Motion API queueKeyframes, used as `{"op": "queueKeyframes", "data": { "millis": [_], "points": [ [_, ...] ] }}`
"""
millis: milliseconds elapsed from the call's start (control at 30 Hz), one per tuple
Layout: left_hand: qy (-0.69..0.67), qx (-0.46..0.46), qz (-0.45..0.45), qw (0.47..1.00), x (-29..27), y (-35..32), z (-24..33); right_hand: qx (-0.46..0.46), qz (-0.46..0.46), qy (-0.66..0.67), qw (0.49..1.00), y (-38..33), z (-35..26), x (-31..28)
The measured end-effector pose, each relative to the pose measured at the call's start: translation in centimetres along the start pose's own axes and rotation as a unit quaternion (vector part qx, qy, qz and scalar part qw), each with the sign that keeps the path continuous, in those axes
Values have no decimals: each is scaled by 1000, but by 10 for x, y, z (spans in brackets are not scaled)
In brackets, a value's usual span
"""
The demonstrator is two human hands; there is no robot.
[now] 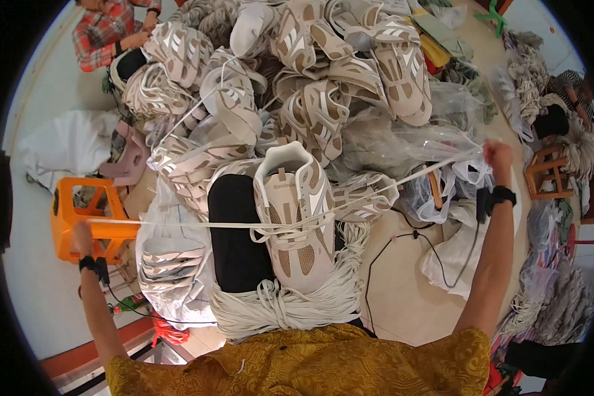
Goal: Lacing a new athletic shoe as part of a manufacturing assembly line.
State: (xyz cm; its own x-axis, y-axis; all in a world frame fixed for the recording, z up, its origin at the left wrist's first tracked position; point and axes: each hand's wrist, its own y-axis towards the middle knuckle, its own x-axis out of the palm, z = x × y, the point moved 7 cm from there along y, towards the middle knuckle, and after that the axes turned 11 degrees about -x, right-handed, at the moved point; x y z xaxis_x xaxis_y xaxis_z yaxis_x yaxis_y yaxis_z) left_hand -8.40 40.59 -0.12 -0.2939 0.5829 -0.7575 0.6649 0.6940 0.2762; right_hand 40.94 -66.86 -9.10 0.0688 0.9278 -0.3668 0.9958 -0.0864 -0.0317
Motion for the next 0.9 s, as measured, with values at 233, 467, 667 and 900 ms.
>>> {"op": "queueKeyframes", "data": {
  "millis": [233, 467, 667, 900],
  "points": [
    [-535, 388, 70, 747, -283, -159, 284, -285, -283, -52, 914, -171, -164, 262],
    [-497, 530, 40, 687, -339, -242, 355, -509, -417, -182, 731, -287, -205, 368],
    [-460, 545, 51, 699, -330, -253, 355, -586, -360, -179, 704, -291, -200, 362],
    [-584, 456, -4, 672, -342, -244, 343, -534, -303, -132, 778, -246, -207, 315]
  ]
}}
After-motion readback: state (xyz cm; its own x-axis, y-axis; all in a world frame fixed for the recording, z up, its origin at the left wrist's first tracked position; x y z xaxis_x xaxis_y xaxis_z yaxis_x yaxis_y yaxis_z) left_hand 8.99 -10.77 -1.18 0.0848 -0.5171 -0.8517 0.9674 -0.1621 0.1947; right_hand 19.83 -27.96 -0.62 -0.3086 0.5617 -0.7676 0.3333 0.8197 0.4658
